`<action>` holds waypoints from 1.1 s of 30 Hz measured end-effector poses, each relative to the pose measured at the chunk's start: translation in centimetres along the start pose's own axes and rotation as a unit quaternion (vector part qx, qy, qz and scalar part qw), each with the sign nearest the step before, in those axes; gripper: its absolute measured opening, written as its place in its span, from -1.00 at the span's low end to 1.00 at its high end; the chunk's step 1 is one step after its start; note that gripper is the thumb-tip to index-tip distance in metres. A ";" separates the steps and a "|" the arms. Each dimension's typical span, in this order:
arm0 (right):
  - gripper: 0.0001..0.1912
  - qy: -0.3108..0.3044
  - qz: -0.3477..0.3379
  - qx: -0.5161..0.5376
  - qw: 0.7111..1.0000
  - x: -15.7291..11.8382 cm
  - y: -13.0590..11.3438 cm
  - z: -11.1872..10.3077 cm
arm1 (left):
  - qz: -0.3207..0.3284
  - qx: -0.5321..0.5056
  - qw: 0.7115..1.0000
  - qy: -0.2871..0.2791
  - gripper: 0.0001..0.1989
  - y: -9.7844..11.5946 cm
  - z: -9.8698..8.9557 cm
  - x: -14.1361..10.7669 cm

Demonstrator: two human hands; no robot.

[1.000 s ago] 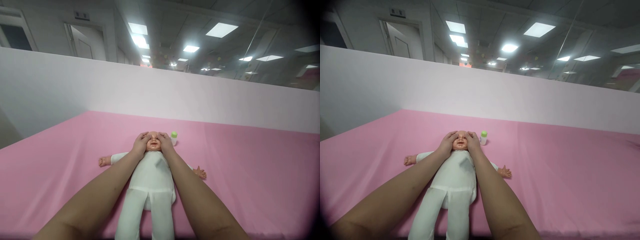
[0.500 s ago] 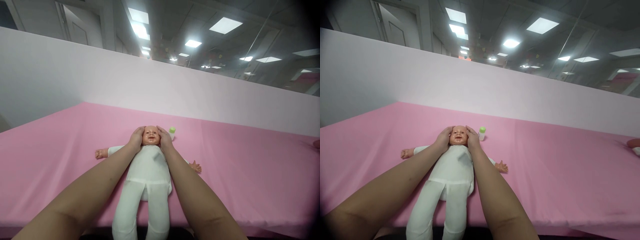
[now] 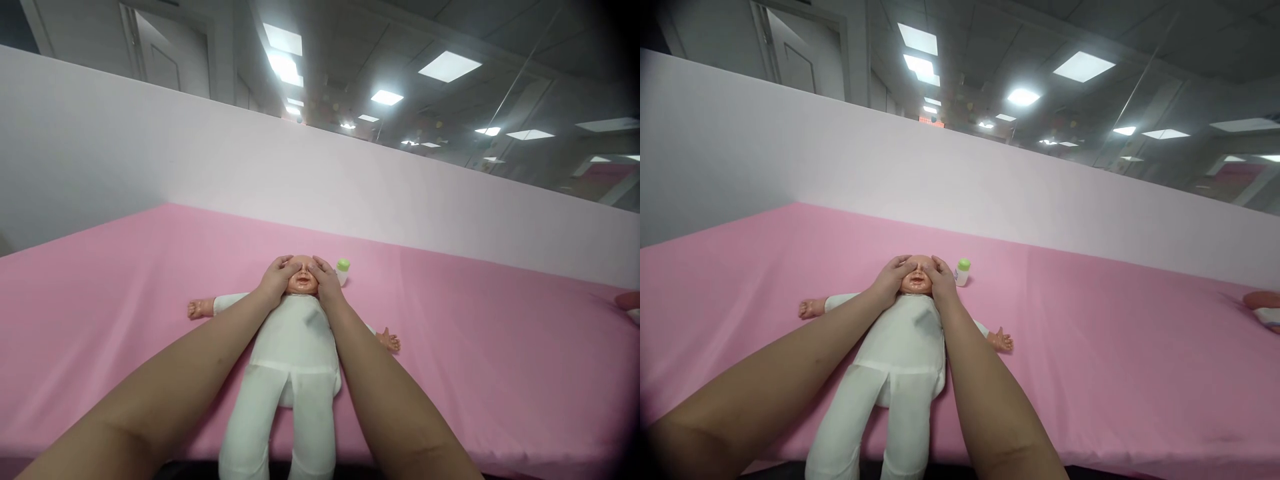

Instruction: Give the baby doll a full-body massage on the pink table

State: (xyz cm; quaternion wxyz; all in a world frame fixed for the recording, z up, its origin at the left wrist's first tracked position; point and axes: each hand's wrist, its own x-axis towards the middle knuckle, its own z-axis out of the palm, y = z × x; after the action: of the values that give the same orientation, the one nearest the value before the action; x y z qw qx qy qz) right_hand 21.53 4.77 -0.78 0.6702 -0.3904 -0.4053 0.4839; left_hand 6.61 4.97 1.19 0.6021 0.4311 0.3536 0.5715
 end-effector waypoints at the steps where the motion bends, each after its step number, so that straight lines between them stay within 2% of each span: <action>1: -0.29 0.002 0.003 -0.003 1.000 -0.1 -0.1 0.1 | 0.000 0.002 1.000 0.001 -0.39 0.0 0.0 0.0; 13: -0.43 0.022 0.025 -0.016 0.999 -0.4 -1.0 0.8 | 0.004 0.020 1.000 0.015 -0.44 -0.5 0.0 0.5; 20: -0.60 0.040 0.029 0.025 0.998 0.5 -0.1 0.4 | 0.005 -0.013 0.999 0.030 -0.64 -0.5 0.2 0.5; 24: -0.54 0.031 0.040 0.057 0.997 0.7 0.2 0.0 | 0.014 -0.031 0.999 0.032 -0.71 -0.8 0.1 0.6; 27: -0.51 0.021 0.029 0.061 0.997 0.4 0.1 0.0 | 0.020 -0.031 0.999 0.012 -0.67 -1.0 -0.1 0.8; 33: -0.39 0.003 0.001 0.009 1.000 -0.8 -0.8 0.7 | 0.018 -0.006 1.000 -0.004 -0.44 -0.9 -0.3 0.6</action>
State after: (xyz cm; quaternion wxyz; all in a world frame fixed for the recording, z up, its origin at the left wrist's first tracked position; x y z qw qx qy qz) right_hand 21.03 3.94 0.06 0.6743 -0.3862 -0.3984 0.4873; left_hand 6.72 5.60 0.31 0.5959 0.4358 0.3403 0.5824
